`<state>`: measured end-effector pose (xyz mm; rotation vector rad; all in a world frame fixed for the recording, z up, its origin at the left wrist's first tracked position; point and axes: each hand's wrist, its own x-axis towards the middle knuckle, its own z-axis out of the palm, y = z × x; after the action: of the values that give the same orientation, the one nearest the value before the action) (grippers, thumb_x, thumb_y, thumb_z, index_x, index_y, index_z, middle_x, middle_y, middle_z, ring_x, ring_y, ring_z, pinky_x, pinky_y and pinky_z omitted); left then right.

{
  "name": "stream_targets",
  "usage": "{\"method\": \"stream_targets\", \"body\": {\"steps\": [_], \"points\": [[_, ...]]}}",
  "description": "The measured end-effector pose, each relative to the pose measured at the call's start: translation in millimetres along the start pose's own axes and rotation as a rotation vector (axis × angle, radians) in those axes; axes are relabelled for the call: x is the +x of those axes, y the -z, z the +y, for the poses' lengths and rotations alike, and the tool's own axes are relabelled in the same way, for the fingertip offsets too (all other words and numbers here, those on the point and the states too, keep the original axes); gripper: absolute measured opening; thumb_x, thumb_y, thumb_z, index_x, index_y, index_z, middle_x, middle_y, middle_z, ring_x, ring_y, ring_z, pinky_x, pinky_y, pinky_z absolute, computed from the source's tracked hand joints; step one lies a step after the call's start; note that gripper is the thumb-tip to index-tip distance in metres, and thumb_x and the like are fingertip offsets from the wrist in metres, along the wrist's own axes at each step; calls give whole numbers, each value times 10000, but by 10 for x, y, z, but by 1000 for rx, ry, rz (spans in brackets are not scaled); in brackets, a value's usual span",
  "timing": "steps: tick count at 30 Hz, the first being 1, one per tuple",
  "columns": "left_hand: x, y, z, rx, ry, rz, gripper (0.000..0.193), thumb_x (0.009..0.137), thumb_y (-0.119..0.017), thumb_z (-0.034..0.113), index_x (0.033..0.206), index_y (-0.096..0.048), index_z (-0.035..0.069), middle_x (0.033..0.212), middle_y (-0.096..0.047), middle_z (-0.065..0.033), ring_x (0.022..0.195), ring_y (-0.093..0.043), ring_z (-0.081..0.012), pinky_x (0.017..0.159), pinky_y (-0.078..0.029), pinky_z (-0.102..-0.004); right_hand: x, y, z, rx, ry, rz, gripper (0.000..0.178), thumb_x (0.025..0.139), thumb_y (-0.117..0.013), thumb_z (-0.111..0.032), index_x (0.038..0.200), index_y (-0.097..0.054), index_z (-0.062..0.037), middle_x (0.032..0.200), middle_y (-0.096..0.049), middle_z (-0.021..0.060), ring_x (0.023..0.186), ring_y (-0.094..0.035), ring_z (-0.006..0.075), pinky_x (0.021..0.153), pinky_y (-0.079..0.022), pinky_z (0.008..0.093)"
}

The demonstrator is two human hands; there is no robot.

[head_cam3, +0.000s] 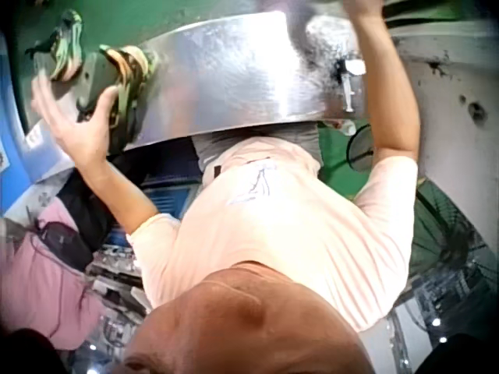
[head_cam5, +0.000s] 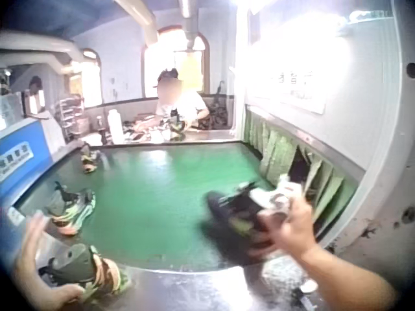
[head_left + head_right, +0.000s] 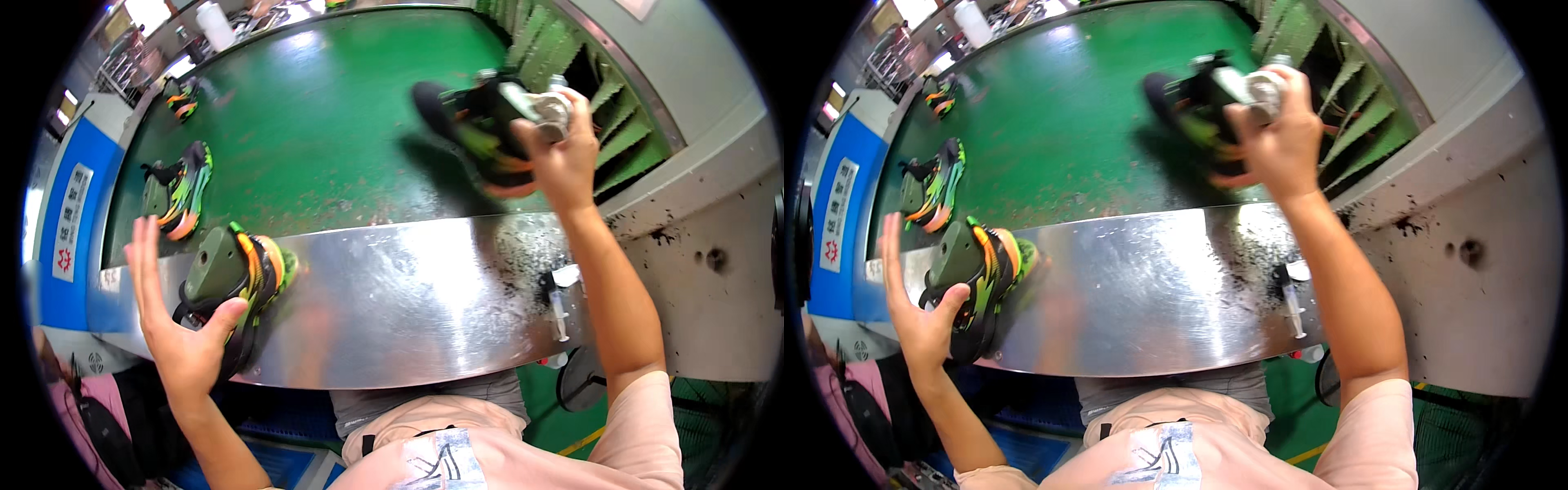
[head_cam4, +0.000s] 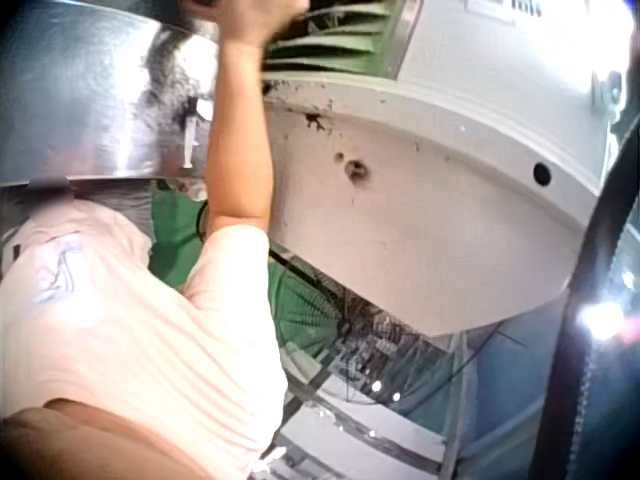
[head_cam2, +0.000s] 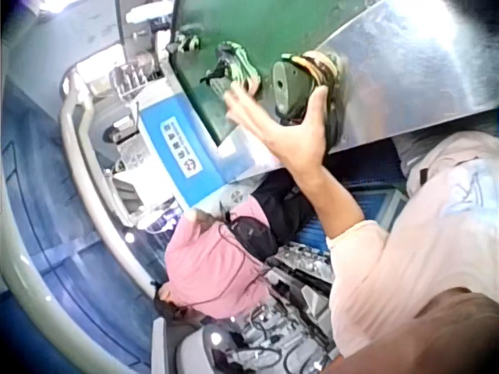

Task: The person applies a liquid substance from syringes to the edges of several shoes on a conveyor belt, wipes the application areas with a cloth, and places the shoes back on the belt.

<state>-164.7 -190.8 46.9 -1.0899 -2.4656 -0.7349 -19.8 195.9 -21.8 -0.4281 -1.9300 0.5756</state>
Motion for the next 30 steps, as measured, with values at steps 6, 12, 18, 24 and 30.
{"method": "stream_targets", "body": {"steps": [6, 12, 18, 24, 30], "points": [[35, -82, -461, -102, 37, -358, 1159, 495, -878, 293, 1478, -309, 67, 1495, -357, -166, 1408, -300, -282, 1138, -244, -399, -1, 379, 1107, -524, -227, 188, 534, 759, -761, -190, 1200, -483, -74, 1008, -661, 181, 931, -660, 351, 821, -501, 428], [163, -156, -515, -182, 341, -465, 432, 644, -777, 108, 1029, -629, -18, 915, -686, -128, 839, -648, -203, 775, -501, -323, -331, 183, 106, -276, -127, 95, 596, 815, -764, -291, 1234, -426, -34, 1049, -627, 135, 902, -634, 215, 784, -512, 306], [-181, -261, 80, -163, -377, -460, 477, 524, -605, -38, 997, -651, 1, 1091, -656, -198, 1049, -623, -396, 935, -482, -440, -1614, 804, -799, 115, -291, -495, 627, 785, -770, -261, 1258, -431, -28, 985, -586, 126, 732, -579, 193, 647, -476, 298], [-712, -389, 582, -285, -591, -457, 327, 625, -572, 45, 929, -694, 39, 1044, -672, -171, 1012, -642, -394, 897, -509, -496, -2038, 1111, -951, 178, -631, -773, 576, 793, -778, -295, 1243, -499, -66, 974, -637, 134, 650, -622, 187, 566, -482, 283], [-1016, -354, 574, -280, -576, -377, 199, 741, -585, 49, 906, -692, 80, 1013, -685, -133, 957, -666, -349, 823, -552, -453, -1986, 1209, -1086, 277, -679, -700, 592, 776, -786, -205, 1255, -476, -44, 907, -626, 45, 721, -580, 78, 613, -473, 231]]}}
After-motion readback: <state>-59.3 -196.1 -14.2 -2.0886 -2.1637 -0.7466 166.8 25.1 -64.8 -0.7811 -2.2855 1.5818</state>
